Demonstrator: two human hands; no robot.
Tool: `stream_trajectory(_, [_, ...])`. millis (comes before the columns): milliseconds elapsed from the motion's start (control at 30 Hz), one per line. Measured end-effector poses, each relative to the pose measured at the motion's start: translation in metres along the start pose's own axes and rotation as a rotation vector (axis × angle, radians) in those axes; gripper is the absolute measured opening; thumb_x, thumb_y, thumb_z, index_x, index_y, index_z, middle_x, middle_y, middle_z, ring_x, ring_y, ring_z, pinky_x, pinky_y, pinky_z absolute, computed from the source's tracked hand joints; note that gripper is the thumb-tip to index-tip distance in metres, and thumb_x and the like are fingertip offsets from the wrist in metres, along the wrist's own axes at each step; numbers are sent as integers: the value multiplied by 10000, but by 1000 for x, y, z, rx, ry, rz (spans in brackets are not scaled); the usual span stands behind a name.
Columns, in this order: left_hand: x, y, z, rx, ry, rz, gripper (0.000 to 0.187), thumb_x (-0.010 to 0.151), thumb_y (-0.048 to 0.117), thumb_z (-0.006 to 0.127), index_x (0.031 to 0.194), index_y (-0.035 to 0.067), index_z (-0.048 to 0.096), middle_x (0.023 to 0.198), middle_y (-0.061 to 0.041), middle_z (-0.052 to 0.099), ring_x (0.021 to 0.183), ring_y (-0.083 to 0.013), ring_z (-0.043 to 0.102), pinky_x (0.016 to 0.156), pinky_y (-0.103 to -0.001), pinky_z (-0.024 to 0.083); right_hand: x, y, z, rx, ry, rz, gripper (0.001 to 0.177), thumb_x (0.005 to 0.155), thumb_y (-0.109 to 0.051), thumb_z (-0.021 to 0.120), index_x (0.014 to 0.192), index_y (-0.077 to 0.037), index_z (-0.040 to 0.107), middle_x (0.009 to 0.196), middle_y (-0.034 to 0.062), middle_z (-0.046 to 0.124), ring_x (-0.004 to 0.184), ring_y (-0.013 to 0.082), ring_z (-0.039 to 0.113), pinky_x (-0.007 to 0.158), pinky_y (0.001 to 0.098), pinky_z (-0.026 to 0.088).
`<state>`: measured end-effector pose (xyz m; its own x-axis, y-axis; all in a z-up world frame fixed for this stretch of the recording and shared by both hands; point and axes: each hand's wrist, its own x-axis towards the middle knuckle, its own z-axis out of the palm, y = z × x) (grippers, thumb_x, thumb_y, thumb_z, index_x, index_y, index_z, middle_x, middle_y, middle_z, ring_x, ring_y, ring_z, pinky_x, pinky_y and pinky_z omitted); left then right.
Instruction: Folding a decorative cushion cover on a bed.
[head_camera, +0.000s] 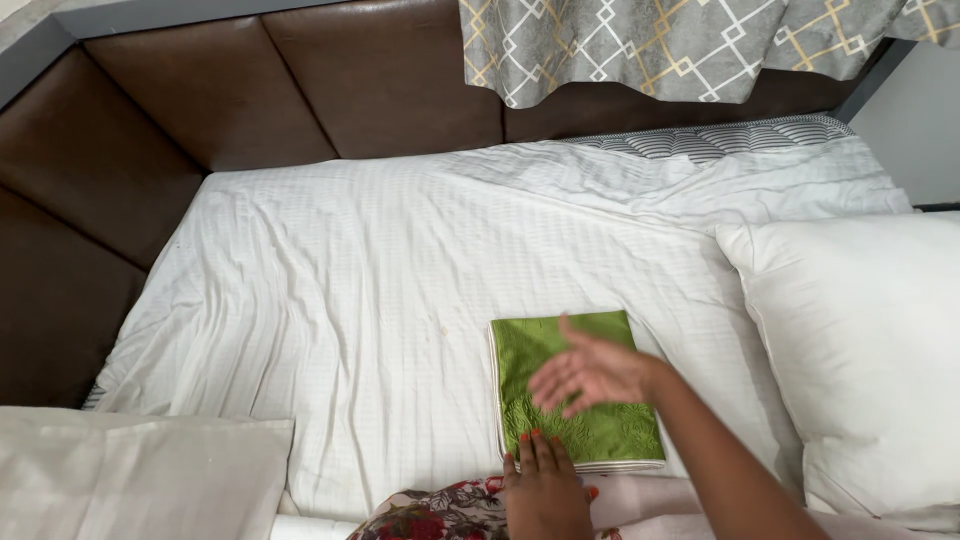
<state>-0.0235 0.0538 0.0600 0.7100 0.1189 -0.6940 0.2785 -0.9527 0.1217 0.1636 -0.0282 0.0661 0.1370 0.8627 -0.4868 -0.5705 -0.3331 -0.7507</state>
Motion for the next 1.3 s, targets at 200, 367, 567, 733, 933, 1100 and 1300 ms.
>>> stream_trajectory(200, [-20,3,-29,-9,-305,-55,969,981,651,538,1684,193,52,1744,-213,-54,1600,-461,-46,1231,-729,49,47,35,20,-90,-58,188,1062,888,-826,171,1302,27,650,1161,205,732,1108,262,725,985,389,589])
stream_trajectory(367, [22,0,-2,-52,-313,-73,977,928,652,587,1681,270,94,1748,-183,-44,1589,-490,-17,1189,-799,48,54,20,20,-49,60,99,1061,868,-810,155,1310,16,652,1192,198,750,1139,250,730,1005,374,587])
stream_trajectory(567, [44,4,10,-96,-364,-107,908,948,649,541,1672,307,114,1751,-156,-62,1597,-476,-50,1173,-836,9,79,1,4,-42,125,-10,1086,874,-807,124,1294,43,653,1162,218,755,1114,263,730,996,382,579])
stream_trajectory(733, [54,9,24,-118,-309,-117,756,1041,557,404,1677,275,108,1748,-158,-84,1588,-491,-70,1146,-869,-10,95,-23,-10,-12,212,-57,1110,885,-804,78,1275,60,655,1142,226,759,1092,267,729,988,383,571])
stream_trajectory(933, [35,5,-4,-116,-320,-99,678,1076,488,371,1659,200,180,1729,-196,23,1588,-486,19,1196,-803,24,107,-32,-24,-266,634,-265,800,1032,-652,258,1283,-38,706,1146,210,761,1105,302,720,1042,387,575])
stream_trajectory(1100, [24,8,-12,-55,-207,-31,637,1106,461,348,1586,44,395,1653,-288,303,1536,-504,245,1231,-726,48,58,-12,48,-1436,1062,-416,489,996,-363,519,1429,-140,560,1522,114,501,1426,305,418,1181,515,300])
stream_trajectory(1300, [-15,-23,-88,-332,392,55,486,960,128,508,1426,-10,514,1469,-182,533,1493,-404,349,1259,-578,200,27,45,33,-1442,1308,-320,625,977,-351,528,1516,-68,386,1606,114,341,1525,306,211,1234,506,125])
